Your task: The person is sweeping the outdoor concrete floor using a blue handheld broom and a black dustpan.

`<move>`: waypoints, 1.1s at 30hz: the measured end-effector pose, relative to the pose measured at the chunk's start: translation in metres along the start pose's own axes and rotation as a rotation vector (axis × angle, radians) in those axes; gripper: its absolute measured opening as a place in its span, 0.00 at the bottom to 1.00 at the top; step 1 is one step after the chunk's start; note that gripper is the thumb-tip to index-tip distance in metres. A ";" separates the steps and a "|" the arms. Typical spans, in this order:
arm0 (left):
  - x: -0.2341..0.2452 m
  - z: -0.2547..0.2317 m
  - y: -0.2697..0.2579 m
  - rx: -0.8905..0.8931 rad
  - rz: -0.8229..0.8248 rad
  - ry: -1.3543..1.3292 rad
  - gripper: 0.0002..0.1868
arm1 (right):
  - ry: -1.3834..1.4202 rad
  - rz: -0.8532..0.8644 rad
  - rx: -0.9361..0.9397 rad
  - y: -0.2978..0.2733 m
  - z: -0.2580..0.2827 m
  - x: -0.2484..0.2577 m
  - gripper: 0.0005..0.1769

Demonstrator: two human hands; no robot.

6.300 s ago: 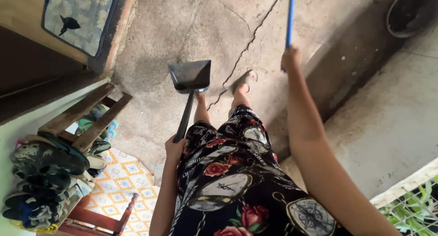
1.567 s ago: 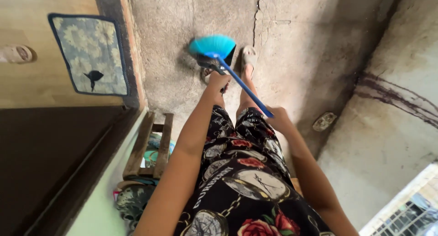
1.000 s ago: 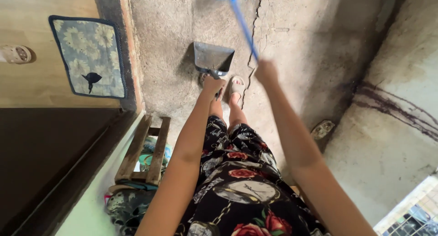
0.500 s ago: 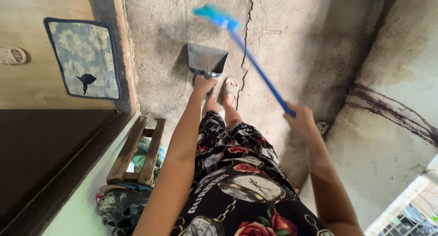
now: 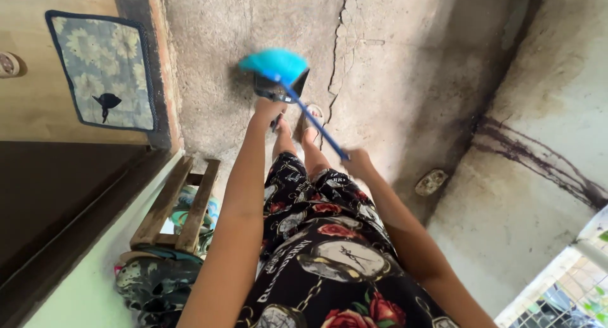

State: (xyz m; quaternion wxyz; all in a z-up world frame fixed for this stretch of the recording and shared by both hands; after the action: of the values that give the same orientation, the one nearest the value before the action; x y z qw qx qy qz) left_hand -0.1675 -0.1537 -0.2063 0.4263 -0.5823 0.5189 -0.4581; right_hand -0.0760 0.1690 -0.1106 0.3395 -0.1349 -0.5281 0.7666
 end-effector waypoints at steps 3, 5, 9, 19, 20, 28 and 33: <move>0.001 0.001 -0.017 -0.019 0.045 -0.043 0.08 | -0.051 -0.098 0.161 -0.092 0.020 0.015 0.29; 0.003 0.018 -0.019 -0.031 0.058 -0.068 0.07 | -0.004 -0.112 0.092 -0.126 0.032 0.039 0.28; 0.013 0.065 -0.023 -0.019 0.019 -0.024 0.09 | 0.000 -0.261 0.039 -0.126 0.016 0.083 0.29; 0.024 0.115 -0.097 0.022 -0.084 0.021 0.07 | -0.011 -0.349 0.134 0.004 -0.002 0.071 0.31; 0.027 0.120 -0.088 0.045 -0.088 0.082 0.07 | -0.009 -0.263 0.077 0.015 -0.022 0.053 0.30; 0.047 0.126 -0.050 0.103 -0.084 0.131 0.09 | -0.217 -0.040 0.311 -0.082 -0.039 0.002 0.30; 0.047 0.134 -0.053 0.114 -0.078 0.094 0.09 | -0.147 -0.066 0.107 -0.145 0.017 0.056 0.29</move>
State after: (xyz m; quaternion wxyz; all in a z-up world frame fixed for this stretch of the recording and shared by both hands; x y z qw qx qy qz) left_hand -0.0235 -0.1926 -0.1799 0.4158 -0.5547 0.4884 -0.5299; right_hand -0.0714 0.2248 0.0356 0.3317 -0.0427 -0.5142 0.7898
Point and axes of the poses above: each hand's wrist, its own y-axis towards the middle knuckle, its own x-axis out of the back of the hand, z = x × y, the point moved 1 cm from there along y, towards the middle knuckle, and after that the axes turned 10 degrees about x, right-handed, at the moved point
